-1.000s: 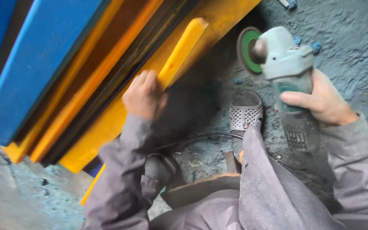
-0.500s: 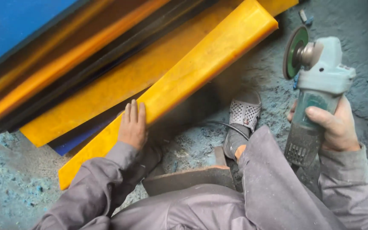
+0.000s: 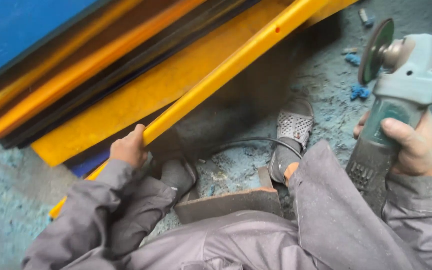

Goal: The person uses a handheld angle grinder to smooth or finish the edges of painted metal beams.

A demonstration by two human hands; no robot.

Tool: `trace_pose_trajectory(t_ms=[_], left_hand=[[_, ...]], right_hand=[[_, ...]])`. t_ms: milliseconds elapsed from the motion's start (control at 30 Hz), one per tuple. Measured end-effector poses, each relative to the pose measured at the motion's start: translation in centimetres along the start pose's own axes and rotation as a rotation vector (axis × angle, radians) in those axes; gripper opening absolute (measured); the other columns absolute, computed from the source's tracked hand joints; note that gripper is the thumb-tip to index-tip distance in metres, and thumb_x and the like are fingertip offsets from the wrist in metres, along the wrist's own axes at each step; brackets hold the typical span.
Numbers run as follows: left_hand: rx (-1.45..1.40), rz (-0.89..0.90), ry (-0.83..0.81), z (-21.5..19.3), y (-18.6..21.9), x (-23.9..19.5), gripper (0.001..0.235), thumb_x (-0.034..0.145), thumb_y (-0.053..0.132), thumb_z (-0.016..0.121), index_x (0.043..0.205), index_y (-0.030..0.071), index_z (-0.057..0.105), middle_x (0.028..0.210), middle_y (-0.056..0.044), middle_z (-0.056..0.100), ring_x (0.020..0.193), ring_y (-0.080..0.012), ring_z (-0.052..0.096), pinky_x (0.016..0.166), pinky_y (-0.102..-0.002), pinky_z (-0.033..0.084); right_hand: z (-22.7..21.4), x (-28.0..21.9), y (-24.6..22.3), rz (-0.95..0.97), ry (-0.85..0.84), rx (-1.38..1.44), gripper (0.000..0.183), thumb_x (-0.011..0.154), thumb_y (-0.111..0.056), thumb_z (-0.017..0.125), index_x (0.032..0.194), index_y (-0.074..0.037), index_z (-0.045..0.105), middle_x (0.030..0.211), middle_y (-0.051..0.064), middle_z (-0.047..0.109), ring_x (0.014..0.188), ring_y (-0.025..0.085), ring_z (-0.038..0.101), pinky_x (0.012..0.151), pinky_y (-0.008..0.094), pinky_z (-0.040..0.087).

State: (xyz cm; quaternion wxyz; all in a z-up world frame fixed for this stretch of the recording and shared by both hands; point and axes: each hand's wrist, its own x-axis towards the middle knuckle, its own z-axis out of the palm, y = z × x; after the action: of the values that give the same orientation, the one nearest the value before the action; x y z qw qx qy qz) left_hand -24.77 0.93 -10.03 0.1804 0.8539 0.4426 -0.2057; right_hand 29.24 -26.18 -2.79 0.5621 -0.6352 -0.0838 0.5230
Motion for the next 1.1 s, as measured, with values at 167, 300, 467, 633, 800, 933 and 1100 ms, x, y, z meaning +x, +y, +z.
trace_pose_trajectory(t_ms=[167,300,467,633,800,933,1100], left_hand=[[0.147,0.033,-0.065,-5.7,2.1,4.6,0.043,0.080,0.021,0.074,0.113,0.011,0.048,0.085,-0.018,0.071,0.076,-0.0436,0.069,0.066,-0.057,0.053],[0.129,0.106,0.044,-5.5,4.2,8.6,0.039,0.080,0.017,0.072,0.111,0.010,0.048,0.085,-0.017,0.071,0.076,-0.0444,0.069,0.064,-0.057,0.053],[0.092,0.062,0.176,-5.7,7.7,11.9,0.036,0.074,0.010,0.069,0.106,0.012,0.051,0.083,-0.014,0.069,0.078,-0.0416,0.070,0.063,-0.054,0.053],[0.106,0.069,0.246,-3.1,6.8,11.9,0.033,0.075,0.009,0.073,0.100,0.014,0.053,0.086,-0.009,0.071,0.082,-0.0367,0.071,0.063,-0.053,0.053],[0.102,0.073,0.206,-3.9,7.1,11.7,0.050,0.064,0.018,0.087,0.099,0.013,0.052,0.084,-0.010,0.071,0.080,-0.0362,0.071,0.062,-0.051,0.053],[0.100,0.065,0.153,-4.2,6.8,11.2,0.053,0.062,0.019,0.089,0.099,0.014,0.052,0.083,-0.008,0.071,0.080,-0.0354,0.071,0.063,-0.051,0.053],[0.053,0.110,0.166,-4.7,7.0,11.3,0.052,0.064,0.018,0.088,0.100,0.012,0.051,0.087,-0.009,0.071,0.083,-0.0359,0.071,0.064,-0.051,0.053]], right_hand=[[2.4,0.4,-2.6,-0.105,-0.014,-0.103,0.059,0.094,-0.024,0.078,0.135,0.006,0.047,0.100,0.018,0.067,0.087,0.026,0.072,0.083,0.040,0.061],[3.5,1.6,-2.6,-0.198,-0.032,-0.200,0.081,0.086,-0.029,0.083,0.150,0.001,0.043,0.109,0.012,0.065,0.091,0.026,0.070,0.080,0.040,0.062],[10.3,3.4,-4.4,-0.417,-0.034,-1.095,0.077,0.079,-0.033,0.090,0.128,0.003,0.042,0.111,0.027,0.068,0.098,0.041,0.073,0.084,0.050,0.058],[16.7,5.2,-4.4,-0.400,-0.217,-1.212,0.075,0.075,-0.040,0.085,0.123,-0.001,0.042,0.097,0.029,0.069,0.088,0.048,0.070,0.073,0.053,0.056],[19.2,5.6,-2.6,-0.496,-0.368,-1.231,0.071,0.077,-0.042,0.083,0.122,-0.004,0.044,0.100,0.028,0.069,0.087,0.050,0.068,0.069,0.055,0.055],[16.2,6.8,-3.5,-0.338,-0.298,-1.276,0.076,0.075,-0.046,0.083,0.121,-0.002,0.043,0.100,0.029,0.069,0.090,0.048,0.069,0.075,0.054,0.056],[3.9,10.7,-5.5,-0.367,-0.026,-1.427,0.085,0.079,-0.048,0.089,0.128,0.004,0.043,0.107,0.035,0.066,0.097,0.053,0.067,0.084,0.055,0.054]])
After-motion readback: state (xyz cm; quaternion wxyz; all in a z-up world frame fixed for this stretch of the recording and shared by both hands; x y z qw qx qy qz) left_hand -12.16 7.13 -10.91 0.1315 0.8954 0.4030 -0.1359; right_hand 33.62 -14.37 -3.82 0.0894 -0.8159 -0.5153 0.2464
